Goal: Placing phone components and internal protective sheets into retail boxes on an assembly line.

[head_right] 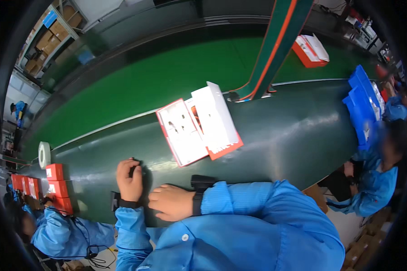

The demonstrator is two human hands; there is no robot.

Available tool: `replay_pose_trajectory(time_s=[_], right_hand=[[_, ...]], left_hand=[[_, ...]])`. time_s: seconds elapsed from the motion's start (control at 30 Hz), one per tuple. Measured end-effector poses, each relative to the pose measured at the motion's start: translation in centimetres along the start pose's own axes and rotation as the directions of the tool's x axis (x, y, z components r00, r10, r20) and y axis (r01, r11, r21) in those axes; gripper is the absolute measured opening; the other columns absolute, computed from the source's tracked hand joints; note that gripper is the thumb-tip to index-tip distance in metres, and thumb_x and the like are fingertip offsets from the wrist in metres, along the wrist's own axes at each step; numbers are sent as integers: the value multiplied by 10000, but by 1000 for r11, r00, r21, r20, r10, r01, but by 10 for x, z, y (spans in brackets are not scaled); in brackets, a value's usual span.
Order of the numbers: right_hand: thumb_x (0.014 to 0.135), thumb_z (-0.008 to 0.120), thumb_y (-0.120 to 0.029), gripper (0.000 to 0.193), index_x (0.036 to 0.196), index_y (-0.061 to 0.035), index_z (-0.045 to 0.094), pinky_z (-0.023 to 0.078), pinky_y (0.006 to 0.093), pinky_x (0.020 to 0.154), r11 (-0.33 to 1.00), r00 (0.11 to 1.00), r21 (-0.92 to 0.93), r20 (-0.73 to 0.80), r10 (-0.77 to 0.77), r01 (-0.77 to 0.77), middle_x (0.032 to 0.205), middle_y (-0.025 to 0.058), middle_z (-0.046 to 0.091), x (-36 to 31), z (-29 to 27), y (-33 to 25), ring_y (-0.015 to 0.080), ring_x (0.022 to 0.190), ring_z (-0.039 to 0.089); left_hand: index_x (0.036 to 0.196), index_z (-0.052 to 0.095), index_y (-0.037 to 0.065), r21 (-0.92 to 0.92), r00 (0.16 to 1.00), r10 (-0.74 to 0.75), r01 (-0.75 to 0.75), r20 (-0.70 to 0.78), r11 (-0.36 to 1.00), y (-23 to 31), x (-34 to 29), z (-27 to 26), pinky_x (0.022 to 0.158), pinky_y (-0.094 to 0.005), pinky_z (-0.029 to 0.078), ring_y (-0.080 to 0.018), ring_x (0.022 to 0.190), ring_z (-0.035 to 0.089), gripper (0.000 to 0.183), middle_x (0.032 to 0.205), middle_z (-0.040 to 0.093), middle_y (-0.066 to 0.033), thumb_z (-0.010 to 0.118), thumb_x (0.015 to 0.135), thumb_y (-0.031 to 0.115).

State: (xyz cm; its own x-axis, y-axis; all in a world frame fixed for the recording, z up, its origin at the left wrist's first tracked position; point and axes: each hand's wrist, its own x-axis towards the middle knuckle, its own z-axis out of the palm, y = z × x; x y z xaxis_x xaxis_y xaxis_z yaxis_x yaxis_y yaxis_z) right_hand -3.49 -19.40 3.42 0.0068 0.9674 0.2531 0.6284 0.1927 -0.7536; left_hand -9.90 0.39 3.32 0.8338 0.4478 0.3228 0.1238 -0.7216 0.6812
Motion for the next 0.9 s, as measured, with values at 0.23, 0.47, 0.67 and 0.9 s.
replay_pose_trajectory(time_s=[0.23, 0.47, 0.67, 0.9], right_hand=[[910, 732, -253, 330, 1175, -61, 684, 481, 453, 973, 1000, 997, -27, 71, 18, -16, 1130, 103, 637, 5, 0, 1, 307, 1112, 611], [935, 707, -314, 339, 1176, -77, 702, 469, 447, 977, 999, 997, -23, 71, 31, -30, 1102, 81, 648, 10, -4, -1, 292, 1106, 611], [939, 709, -312, 330, 1185, -91, 701, 468, 427, 976, 999, 994, -31, 105, 28, -25, 1111, 81, 657, 10, -7, -1, 297, 1093, 615], [951, 703, -313, 327, 1190, -90, 704, 470, 433, 975, 999, 994, -3, 108, 35, -35, 1131, 81, 667, 13, -10, 0, 291, 1097, 620]], left_hand=[[997, 719, 16, -4, 1000, 15, -15, -1, 1000, -11, -2, -3, 999, -449, 516, -362, 1134, 675, 133, 1081, 700, -172, 707, 864, 12], [1000, 741, 41, -47, 999, 44, -44, -10, 998, -21, -3, -1, 995, -459, 507, -359, 1117, 662, 142, 1074, 716, -158, 743, 859, 40], [983, 753, 61, -28, 999, 28, -29, -46, 999, -19, -3, -1, 976, -466, 496, -354, 1109, 675, 133, 1057, 727, -136, 769, 851, 72], [986, 748, 69, -21, 999, 31, -31, -20, 999, -20, -1, -3, 975, -461, 490, -337, 1102, 681, 132, 1041, 724, -121, 773, 860, 95]])
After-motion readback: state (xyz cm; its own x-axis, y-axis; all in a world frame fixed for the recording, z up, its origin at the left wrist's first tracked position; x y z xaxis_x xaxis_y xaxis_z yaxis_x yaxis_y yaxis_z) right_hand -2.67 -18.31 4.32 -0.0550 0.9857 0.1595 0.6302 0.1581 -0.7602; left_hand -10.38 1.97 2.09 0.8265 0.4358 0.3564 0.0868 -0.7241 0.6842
